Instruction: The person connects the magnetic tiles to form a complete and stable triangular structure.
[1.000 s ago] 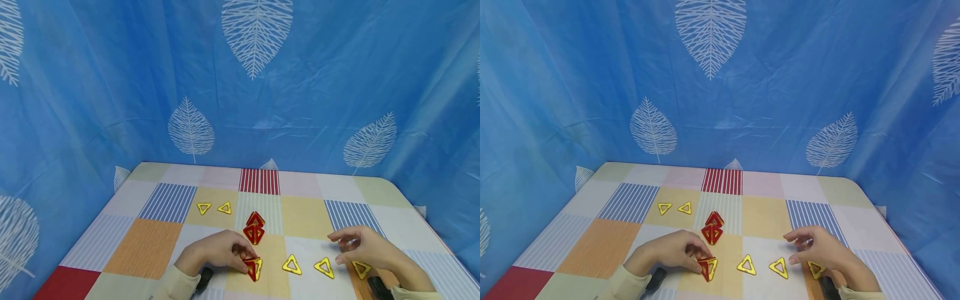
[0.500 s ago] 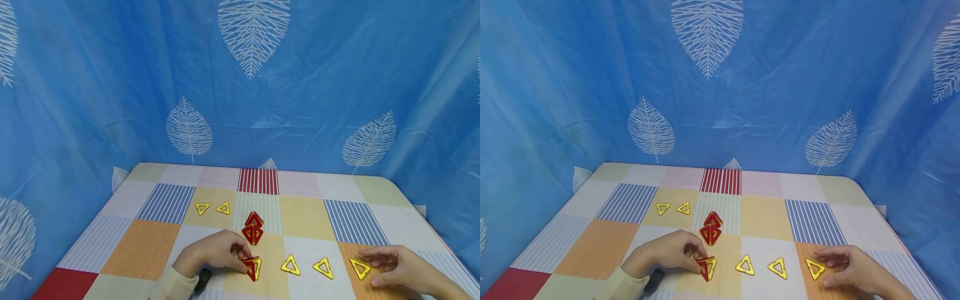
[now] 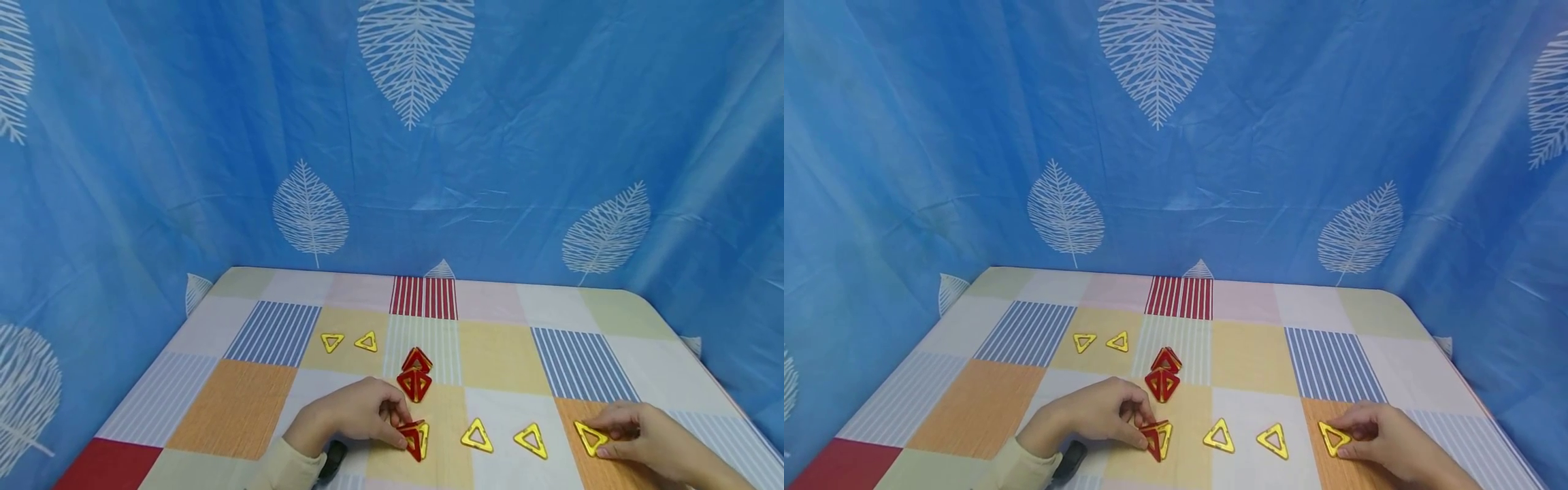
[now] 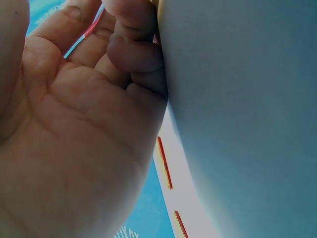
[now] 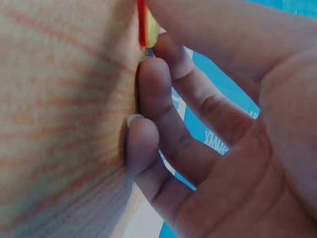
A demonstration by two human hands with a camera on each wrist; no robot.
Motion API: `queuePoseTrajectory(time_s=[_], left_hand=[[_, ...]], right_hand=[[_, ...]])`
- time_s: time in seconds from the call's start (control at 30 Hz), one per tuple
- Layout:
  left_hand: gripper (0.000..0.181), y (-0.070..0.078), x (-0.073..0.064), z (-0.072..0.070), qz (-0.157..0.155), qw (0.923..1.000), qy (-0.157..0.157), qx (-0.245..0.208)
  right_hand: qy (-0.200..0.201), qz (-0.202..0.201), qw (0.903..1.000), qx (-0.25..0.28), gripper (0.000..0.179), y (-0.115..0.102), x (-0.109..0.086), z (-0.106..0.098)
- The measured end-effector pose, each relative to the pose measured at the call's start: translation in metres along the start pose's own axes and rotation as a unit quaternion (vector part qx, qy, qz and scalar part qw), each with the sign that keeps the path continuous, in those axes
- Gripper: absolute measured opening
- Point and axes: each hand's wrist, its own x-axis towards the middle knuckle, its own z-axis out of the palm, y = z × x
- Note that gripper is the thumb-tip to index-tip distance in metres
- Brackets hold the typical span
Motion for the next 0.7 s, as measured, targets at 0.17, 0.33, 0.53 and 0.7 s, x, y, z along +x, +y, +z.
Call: queuePoseTrajectory(time_s=[0.17, 0.33, 0.53, 0.7], left_hand=[[0.018, -0.001, 0.0, 0.001, 0.001, 1.0, 0.001, -0.001], [0.018, -0.003, 0.0, 0.002, 0.007, 1.0, 0.003, -0.003], [0.019, -0.004, 0.0, 0.003, 0.003, 0.9999, 0.006, -0.011], [0.018, -0.004, 0.001, 0.003, 0.005, 0.9999, 0.005, -0.007]], right_hand=[[0.034, 0.022, 0.9992, -0.007, 0.05, -0.002, -0.001, 0.007], [0.09, 0.084, 0.9917, -0.037, 0.046, -0.008, 0.002, 0.015], [0.129, 0.103, 0.983, -0.081, 0.049, -0.016, 0.005, 0.019], [0.146, 0.098, 0.9817, -0.074, 0.049, -0.028, 0.006, 0.022]])
